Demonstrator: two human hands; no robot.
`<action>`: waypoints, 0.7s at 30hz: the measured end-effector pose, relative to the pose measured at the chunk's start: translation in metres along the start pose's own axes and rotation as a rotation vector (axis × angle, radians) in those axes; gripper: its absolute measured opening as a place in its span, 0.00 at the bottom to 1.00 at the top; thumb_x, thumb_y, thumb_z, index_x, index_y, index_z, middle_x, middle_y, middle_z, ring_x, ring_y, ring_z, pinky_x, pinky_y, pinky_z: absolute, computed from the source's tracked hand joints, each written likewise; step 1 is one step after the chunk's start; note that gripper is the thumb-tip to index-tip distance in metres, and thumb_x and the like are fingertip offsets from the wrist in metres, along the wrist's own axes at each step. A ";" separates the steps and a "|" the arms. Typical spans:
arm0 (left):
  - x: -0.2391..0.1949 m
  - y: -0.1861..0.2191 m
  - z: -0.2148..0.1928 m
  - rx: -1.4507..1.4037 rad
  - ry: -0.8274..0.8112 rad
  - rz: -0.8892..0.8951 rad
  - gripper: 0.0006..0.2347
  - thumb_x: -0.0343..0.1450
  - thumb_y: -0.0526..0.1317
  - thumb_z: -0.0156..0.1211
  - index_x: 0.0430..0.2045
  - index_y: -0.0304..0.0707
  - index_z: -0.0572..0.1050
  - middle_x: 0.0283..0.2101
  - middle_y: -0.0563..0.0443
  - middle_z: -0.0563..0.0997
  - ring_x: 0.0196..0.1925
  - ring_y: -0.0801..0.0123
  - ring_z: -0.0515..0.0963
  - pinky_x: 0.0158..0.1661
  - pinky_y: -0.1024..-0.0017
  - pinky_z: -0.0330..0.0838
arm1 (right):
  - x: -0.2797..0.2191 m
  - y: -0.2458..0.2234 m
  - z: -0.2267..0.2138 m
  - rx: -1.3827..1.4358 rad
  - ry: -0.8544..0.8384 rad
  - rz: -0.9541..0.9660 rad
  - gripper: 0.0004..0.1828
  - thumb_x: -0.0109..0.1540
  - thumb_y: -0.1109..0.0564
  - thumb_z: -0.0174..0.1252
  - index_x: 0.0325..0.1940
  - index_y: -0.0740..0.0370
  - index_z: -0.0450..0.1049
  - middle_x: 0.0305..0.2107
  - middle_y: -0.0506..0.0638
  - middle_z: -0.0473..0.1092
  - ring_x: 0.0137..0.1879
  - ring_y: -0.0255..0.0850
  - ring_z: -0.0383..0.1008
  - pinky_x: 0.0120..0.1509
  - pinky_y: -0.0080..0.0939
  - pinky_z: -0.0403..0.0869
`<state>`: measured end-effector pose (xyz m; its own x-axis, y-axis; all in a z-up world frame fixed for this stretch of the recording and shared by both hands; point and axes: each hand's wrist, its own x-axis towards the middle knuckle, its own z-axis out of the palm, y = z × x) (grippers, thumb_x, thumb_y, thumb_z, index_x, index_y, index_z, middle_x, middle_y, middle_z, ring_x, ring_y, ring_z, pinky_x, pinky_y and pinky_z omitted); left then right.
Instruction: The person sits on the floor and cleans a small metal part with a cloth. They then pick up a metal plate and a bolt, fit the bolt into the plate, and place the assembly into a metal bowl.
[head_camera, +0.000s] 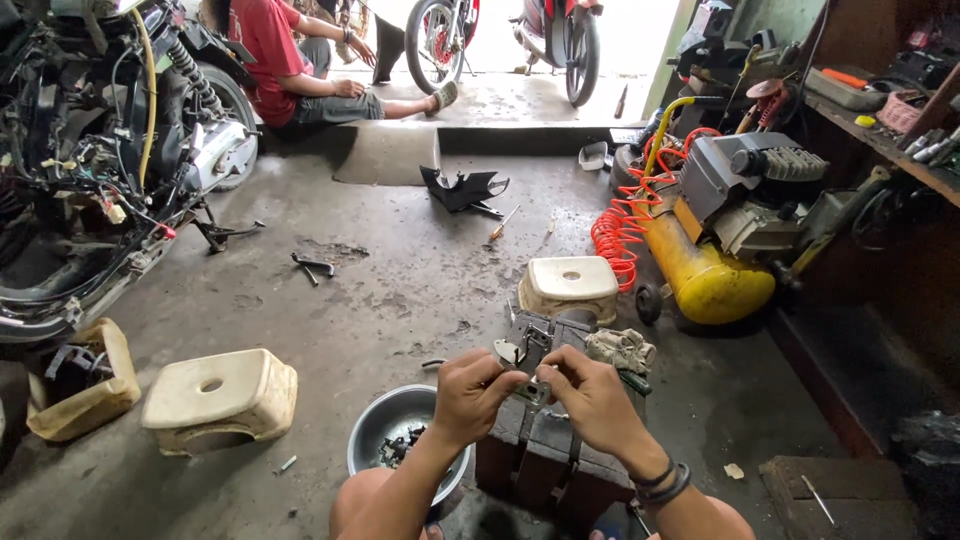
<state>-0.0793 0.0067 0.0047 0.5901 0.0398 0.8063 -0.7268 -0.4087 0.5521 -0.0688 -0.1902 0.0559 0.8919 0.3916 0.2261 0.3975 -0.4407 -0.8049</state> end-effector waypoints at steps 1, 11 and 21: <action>-0.001 0.003 0.000 -0.011 0.015 0.041 0.21 0.72 0.47 0.64 0.11 0.39 0.64 0.15 0.57 0.60 0.19 0.72 0.56 0.22 0.70 0.51 | -0.003 -0.007 -0.003 0.000 0.027 0.032 0.11 0.65 0.46 0.58 0.37 0.53 0.79 0.20 0.44 0.75 0.24 0.33 0.75 0.32 0.34 0.71; -0.007 -0.018 0.003 0.036 0.079 -0.328 0.22 0.69 0.46 0.72 0.08 0.36 0.68 0.11 0.39 0.67 0.15 0.53 0.71 0.23 0.68 0.67 | 0.005 0.001 -0.035 0.006 0.251 -0.077 0.10 0.63 0.51 0.64 0.45 0.55 0.83 0.25 0.54 0.80 0.29 0.42 0.81 0.36 0.40 0.78; -0.006 0.008 0.017 -0.122 -0.052 -0.678 0.22 0.72 0.52 0.66 0.08 0.42 0.74 0.10 0.50 0.75 0.19 0.71 0.75 0.30 0.75 0.71 | 0.013 0.014 -0.035 0.401 -0.370 0.201 0.17 0.67 0.54 0.54 0.56 0.63 0.77 0.32 0.54 0.78 0.38 0.41 0.77 0.48 0.42 0.76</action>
<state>-0.0827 -0.0126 0.0007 0.9421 0.2050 0.2654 -0.2241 -0.2039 0.9530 -0.0437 -0.2193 0.0663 0.7783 0.6197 -0.1010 0.0514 -0.2232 -0.9734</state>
